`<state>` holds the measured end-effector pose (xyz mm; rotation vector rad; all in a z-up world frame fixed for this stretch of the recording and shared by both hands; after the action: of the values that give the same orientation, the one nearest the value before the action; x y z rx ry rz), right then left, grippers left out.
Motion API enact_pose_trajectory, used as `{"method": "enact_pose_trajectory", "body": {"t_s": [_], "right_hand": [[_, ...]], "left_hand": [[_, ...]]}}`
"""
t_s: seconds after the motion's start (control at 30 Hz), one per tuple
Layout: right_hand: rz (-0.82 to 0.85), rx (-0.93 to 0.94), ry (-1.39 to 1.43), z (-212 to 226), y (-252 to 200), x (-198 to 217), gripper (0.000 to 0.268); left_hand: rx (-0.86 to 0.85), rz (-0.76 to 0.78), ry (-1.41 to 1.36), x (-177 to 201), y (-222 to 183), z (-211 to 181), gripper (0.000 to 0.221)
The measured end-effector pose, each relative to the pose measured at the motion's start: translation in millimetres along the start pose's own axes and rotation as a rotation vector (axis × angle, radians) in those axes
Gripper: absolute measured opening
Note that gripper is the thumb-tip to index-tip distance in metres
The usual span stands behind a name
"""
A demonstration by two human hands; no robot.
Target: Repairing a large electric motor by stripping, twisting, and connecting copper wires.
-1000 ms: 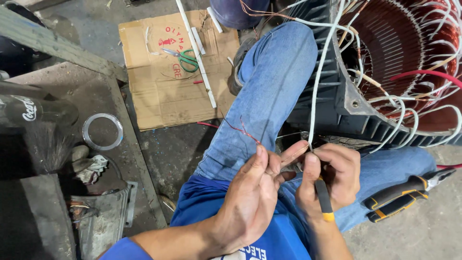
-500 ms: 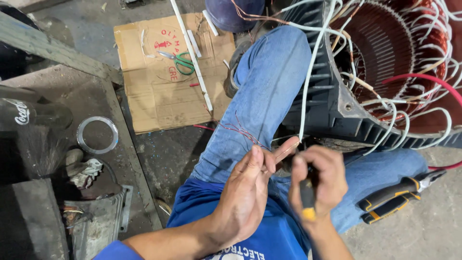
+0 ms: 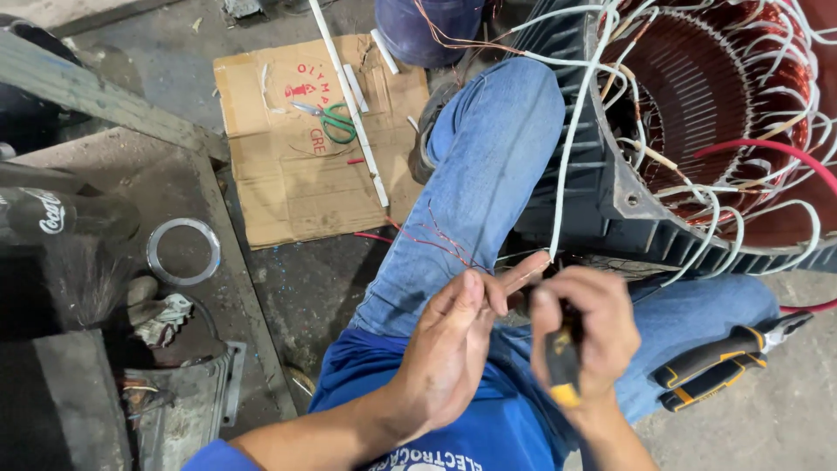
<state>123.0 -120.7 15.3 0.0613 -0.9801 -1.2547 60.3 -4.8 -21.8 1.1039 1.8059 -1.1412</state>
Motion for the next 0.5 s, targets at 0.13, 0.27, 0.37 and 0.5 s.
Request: {"method": "enact_pose_trajectory", "body": {"t_s": [0.13,0.27,0.37,0.5], "right_hand": [[0.063,-0.183,0.160,-18,3,5,0.016],[-0.104,-0.493,0.712,-45,15,7,0.052],[-0.122,-0.522,0.884,-70,18,13,0.063],[-0.245,-0.530,1.120,-60,46,36,0.049]], "left_hand": [[-0.088,0.080,0.458,-11,5,-23,0.022],[-0.441,0.311,1.123,-75,19,-60,0.022],[-0.655,0.545,1.198,-127,42,-68,0.018],[-0.798,0.773,1.194,-198,78,-60,0.028]]}}
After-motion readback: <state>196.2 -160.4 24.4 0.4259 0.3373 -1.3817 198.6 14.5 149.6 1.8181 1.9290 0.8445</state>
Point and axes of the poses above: each hand's wrist, its own y-axis towards the middle knuckle, its own x-axis out of the back of the hand, z = x × y, the point moved 6 cm from there along y, towards the middle knuckle, and after that the axes turned 6 degrees about -z, right-handed, at the moved point
